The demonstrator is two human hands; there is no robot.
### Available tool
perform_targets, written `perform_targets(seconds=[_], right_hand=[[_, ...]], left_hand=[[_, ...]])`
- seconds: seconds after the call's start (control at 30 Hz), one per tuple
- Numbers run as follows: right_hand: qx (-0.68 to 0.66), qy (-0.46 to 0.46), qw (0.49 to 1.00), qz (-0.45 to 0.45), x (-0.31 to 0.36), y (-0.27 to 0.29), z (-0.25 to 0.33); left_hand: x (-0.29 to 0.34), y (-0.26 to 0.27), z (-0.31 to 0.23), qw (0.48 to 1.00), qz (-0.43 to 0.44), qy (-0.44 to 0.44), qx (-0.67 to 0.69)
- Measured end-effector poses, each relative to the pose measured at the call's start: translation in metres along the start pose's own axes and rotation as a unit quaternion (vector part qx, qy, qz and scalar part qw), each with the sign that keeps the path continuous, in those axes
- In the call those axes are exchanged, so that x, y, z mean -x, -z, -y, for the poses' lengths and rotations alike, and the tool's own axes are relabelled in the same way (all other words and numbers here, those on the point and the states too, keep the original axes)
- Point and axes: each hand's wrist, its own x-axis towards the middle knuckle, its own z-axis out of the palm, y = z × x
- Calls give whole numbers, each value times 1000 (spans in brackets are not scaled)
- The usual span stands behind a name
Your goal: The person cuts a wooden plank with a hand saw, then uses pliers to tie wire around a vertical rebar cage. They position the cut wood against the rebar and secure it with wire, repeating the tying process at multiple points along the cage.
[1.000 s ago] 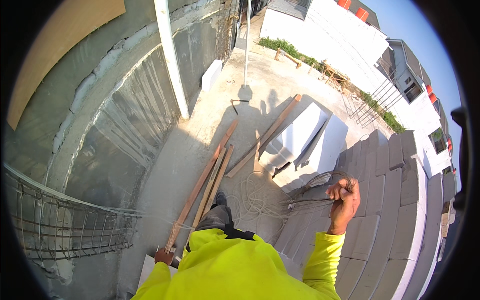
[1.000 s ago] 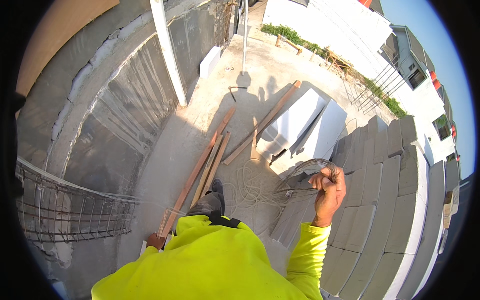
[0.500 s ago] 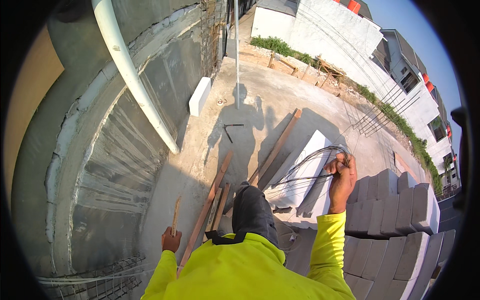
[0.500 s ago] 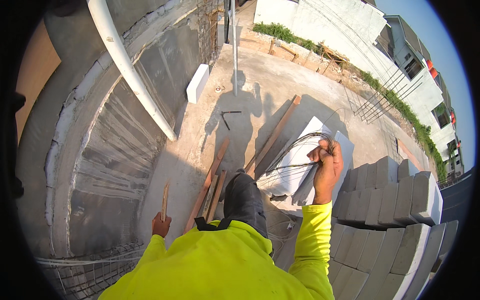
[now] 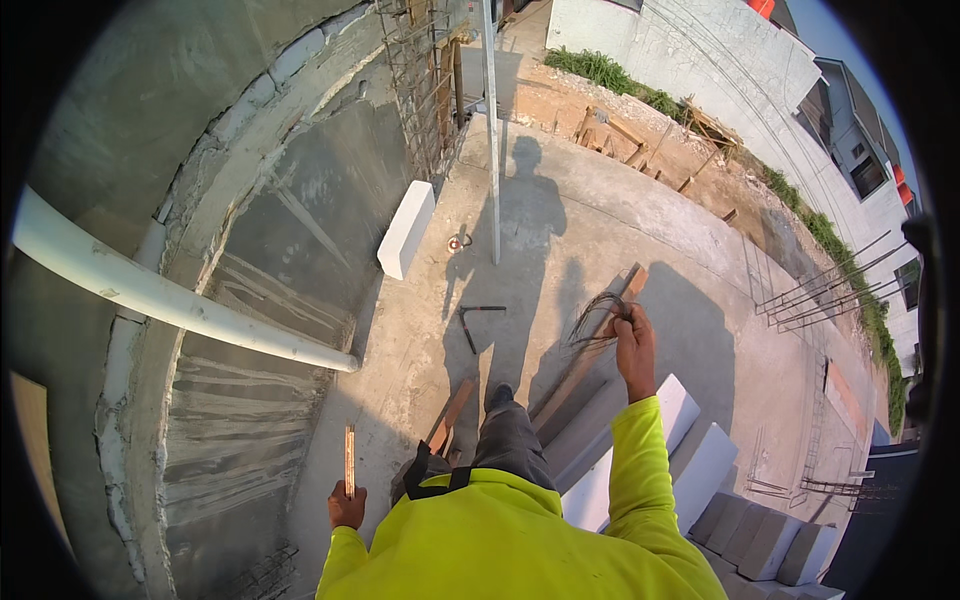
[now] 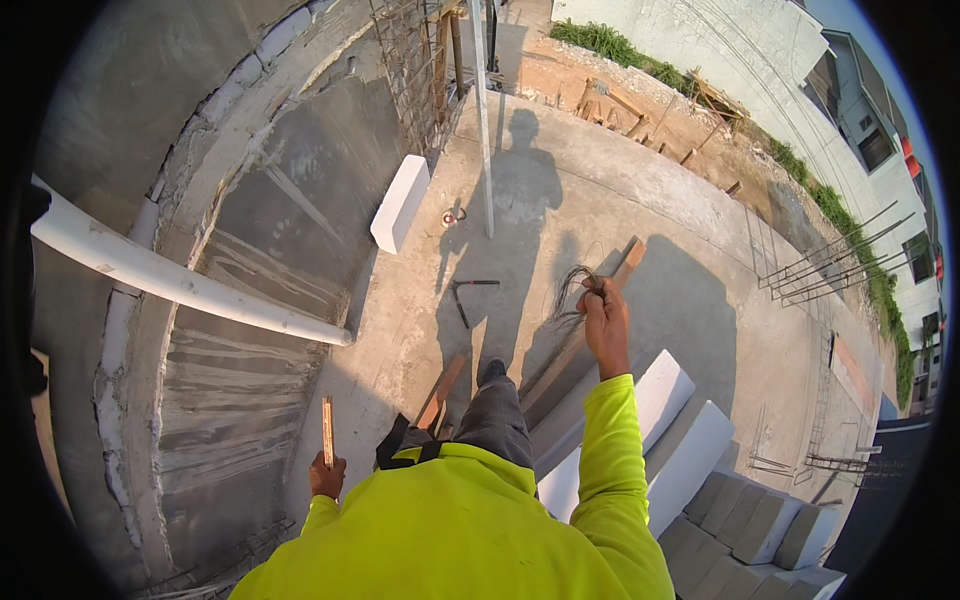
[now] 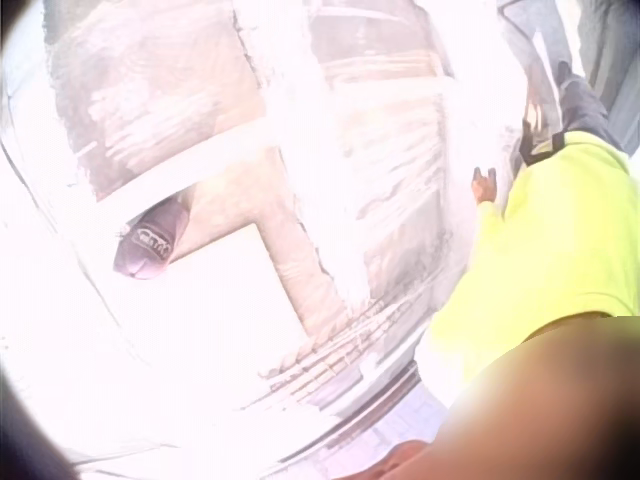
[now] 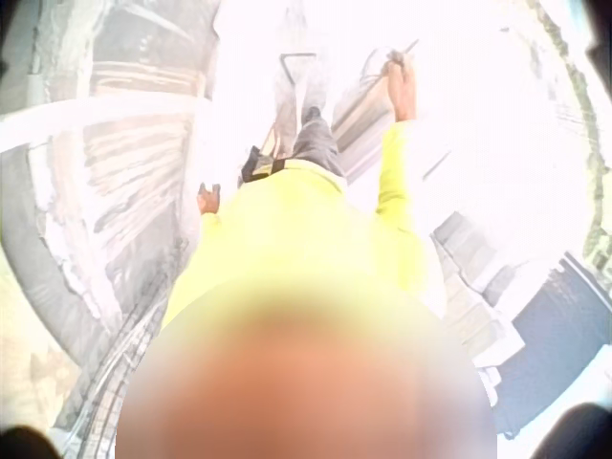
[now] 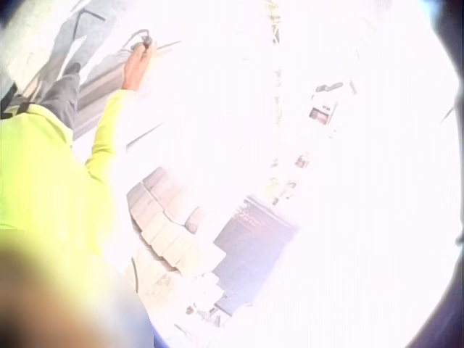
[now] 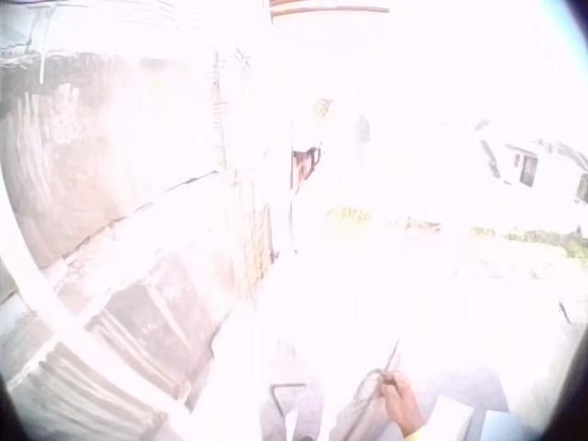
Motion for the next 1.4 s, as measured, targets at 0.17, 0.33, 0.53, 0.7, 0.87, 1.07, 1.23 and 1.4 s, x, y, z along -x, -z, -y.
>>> perform_targets(seconds=[0.17,0.33,0.53,0.7,0.87,1.07,1.23,1.4], right_hand=[[24,-17,998,-53,-101,-12,-58],[93,-52,991,-79,-182,-7,-110],[167,-67,982,-49,-249,0,-152],[296,-89,948,-71,-274,-7,-159],[366,-123,918,-92,-307,-15,-171],[508,-171,843,-48,-382,-25,-206],[517,-225,825,31,-459,-35,-262],[491,-238,833,96,-511,-46,-316]], left_hand=[[-48,-7,-87,996,-57,-49,45],[-99,-24,-142,993,-53,-34,97],[-239,-45,-210,974,3,-19,224],[-369,-39,-296,964,29,-107,243],[-454,-29,-368,959,32,-145,242],[-485,-61,-440,943,-1,-119,310],[-463,-117,-514,928,-23,-97,359],[-430,-178,-577,897,-1,-45,440]])
